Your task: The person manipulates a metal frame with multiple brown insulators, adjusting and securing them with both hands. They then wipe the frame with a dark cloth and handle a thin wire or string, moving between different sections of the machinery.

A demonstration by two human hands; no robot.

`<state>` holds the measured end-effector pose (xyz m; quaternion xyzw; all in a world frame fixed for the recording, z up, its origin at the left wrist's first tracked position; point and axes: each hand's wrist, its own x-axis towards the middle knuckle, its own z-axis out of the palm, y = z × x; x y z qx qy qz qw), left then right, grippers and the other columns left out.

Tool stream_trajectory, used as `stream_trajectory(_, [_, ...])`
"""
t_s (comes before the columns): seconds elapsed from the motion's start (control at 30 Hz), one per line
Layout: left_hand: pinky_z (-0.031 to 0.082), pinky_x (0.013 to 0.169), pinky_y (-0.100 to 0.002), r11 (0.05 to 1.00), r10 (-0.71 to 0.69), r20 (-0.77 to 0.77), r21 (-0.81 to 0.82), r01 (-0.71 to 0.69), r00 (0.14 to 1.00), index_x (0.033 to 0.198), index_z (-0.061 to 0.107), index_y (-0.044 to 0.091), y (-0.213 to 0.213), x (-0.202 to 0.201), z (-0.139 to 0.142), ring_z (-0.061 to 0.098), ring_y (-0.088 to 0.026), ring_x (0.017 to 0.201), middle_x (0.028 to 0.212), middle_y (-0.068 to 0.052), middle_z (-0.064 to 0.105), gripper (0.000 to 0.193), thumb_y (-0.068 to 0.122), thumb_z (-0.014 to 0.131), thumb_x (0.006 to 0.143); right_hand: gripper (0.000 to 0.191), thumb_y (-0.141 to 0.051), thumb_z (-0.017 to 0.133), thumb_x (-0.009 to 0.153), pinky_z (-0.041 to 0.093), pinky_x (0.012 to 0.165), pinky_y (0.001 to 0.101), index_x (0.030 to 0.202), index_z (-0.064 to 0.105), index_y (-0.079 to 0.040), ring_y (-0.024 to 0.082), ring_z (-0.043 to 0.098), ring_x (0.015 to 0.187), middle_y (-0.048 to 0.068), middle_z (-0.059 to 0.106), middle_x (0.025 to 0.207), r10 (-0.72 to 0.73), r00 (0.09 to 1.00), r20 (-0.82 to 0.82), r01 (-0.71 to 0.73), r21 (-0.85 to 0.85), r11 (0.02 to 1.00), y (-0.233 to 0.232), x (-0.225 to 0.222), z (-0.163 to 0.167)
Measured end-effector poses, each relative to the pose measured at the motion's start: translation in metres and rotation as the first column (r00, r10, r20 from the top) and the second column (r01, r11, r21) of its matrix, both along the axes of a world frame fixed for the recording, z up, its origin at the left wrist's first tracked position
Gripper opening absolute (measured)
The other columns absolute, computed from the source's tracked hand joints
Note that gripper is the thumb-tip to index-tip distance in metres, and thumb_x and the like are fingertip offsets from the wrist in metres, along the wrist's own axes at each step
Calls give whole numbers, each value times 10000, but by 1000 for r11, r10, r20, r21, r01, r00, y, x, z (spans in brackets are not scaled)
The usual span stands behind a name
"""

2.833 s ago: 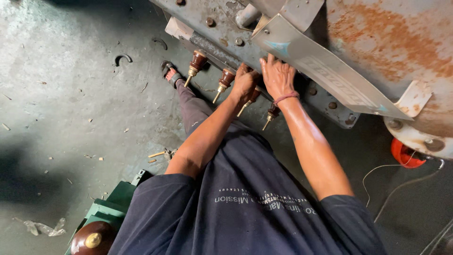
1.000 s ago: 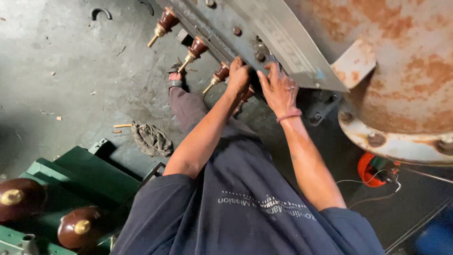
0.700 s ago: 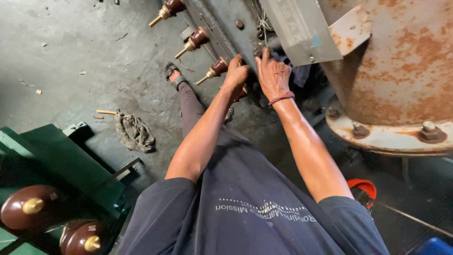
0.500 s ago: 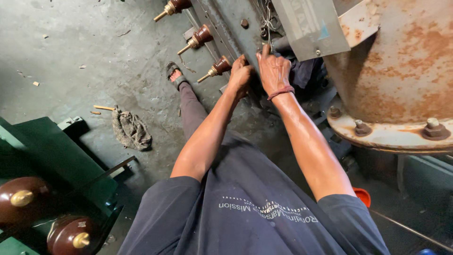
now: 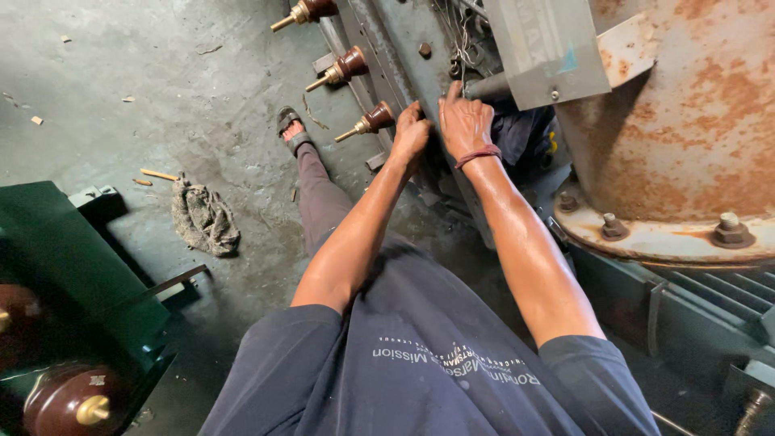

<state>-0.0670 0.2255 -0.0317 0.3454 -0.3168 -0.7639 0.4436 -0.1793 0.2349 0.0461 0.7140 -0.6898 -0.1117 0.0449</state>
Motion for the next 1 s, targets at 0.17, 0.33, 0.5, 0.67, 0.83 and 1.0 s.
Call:
stream_trajectory(0.17, [531, 933, -321, 998, -6, -64, 62, 10, 998, 1164, 673, -72, -2, 0, 0, 684, -217, 1004, 1109, -123, 742, 427, -106, 502, 774, 540, -222, 583, 900, 522, 549, 458, 1350, 528, 72, 323, 718, 662, 142, 719, 738, 158, 985, -69, -163, -64, 985, -1, 0, 1])
stream_trajectory(0.33, [526, 903, -312, 994, 103, 46, 35, -105, 994, 1193, 670, -46, 5, -5, 0, 673, -205, 981, 1099, -116, 740, 436, -94, 498, 796, 458, -347, 547, 1061, 516, 554, 484, 1257, 555, 67, 350, 712, 630, 150, 708, 675, 3, 1000, 21, -3, 4, 1000, 1, 2, 2])
stream_trajectory(0.5, [541, 885, -296, 993, 83, 87, 73, -90, 993, 1194, 680, -30, 8, -4, -1, 683, -193, 974, 1099, -109, 748, 423, -83, 510, 810, 391, -377, 492, 1146, 517, 608, 499, 1109, 610, -6, 361, 720, 699, 168, 713, 740, -94, 995, -20, 95, 41, 995, -8, 4, -5])
stream_trajectory(0.67, [546, 844, -303, 992, 75, 26, 96, -78, 997, 1172, 681, -39, 7, -3, -8, 679, -194, 930, 1066, -112, 741, 403, -93, 510, 811, 458, -392, 497, 1070, 508, 573, 510, 1179, 583, 44, 375, 716, 680, 171, 718, 713, -17, 999, 50, 15, 32, 999, -3, -4, -1])
stream_trajectory(0.83, [557, 827, -297, 997, 26, -31, 79, -24, 999, 1156, 675, -53, 5, -2, -10, 687, -184, 909, 1050, -106, 746, 396, -100, 497, 805, 500, -336, 499, 1061, 505, 600, 518, 1291, 514, 107, 388, 704, 675, 181, 711, 715, 40, 997, 63, -43, 53, 998, 3, -11, -1])
stream_trajectory(1.0, [536, 832, -291, 992, 66, -47, 109, -61, 997, 1182, 676, -65, 4, -3, -4, 670, -180, 919, 1069, -103, 740, 373, -107, 529, 842, 484, -396, 530, 1023, 503, 638, 529, 1163, 589, 63, 396, 700, 711, 208, 713, 759, -7, 999, 51, 5, 52, 999, -3, -13, -5])
